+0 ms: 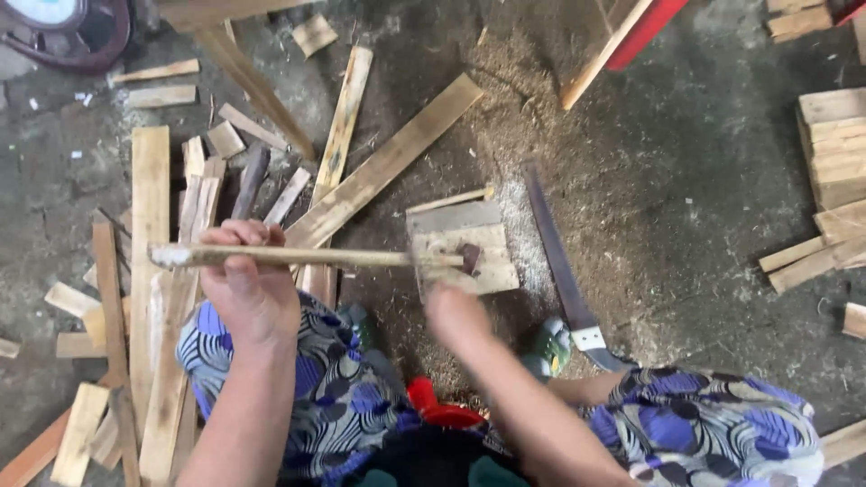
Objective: Sawing and shaving a piece of wood to shape it using manual hand tools.
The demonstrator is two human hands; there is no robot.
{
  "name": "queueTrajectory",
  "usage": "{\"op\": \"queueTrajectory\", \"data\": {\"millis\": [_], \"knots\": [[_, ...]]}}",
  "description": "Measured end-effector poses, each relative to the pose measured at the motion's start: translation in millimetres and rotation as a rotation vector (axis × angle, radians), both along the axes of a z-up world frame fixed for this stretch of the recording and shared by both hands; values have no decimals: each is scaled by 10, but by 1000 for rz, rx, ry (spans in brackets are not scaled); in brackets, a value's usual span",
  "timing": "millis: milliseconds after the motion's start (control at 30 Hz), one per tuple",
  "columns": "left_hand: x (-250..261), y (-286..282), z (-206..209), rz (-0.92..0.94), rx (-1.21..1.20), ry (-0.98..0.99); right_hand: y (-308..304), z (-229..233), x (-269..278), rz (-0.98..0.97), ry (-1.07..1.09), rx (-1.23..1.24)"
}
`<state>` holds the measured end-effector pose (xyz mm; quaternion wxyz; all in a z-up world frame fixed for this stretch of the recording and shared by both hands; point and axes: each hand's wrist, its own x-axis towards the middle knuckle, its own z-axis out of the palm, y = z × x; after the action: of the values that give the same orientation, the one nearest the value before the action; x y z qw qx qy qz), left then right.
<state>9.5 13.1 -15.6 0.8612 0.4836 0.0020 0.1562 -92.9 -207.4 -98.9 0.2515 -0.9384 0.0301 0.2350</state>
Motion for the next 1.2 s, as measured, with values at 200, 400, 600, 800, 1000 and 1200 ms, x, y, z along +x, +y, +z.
{"op": "queueTrajectory", "data": {"millis": [200, 400, 600, 800, 1000, 1200], "knots": [[35, -2, 68, -10, 24, 2, -42, 399, 84, 8, -26, 7], [39, 0, 15, 5, 23, 12, -34, 424, 144, -68, 110, 10], [-9, -247, 21, 175, 23, 59, 24, 273, 28, 57, -106, -7], [5, -119, 193, 253, -57, 125, 184, 290, -76, 49, -313, -128], [-58, -27, 1077, 288, -268, 374, -400, 270, 274, -107, 236, -216], [-19, -114, 1028, 244, -241, 265, 84, 1571, 309, -563, 422, 148]]}}
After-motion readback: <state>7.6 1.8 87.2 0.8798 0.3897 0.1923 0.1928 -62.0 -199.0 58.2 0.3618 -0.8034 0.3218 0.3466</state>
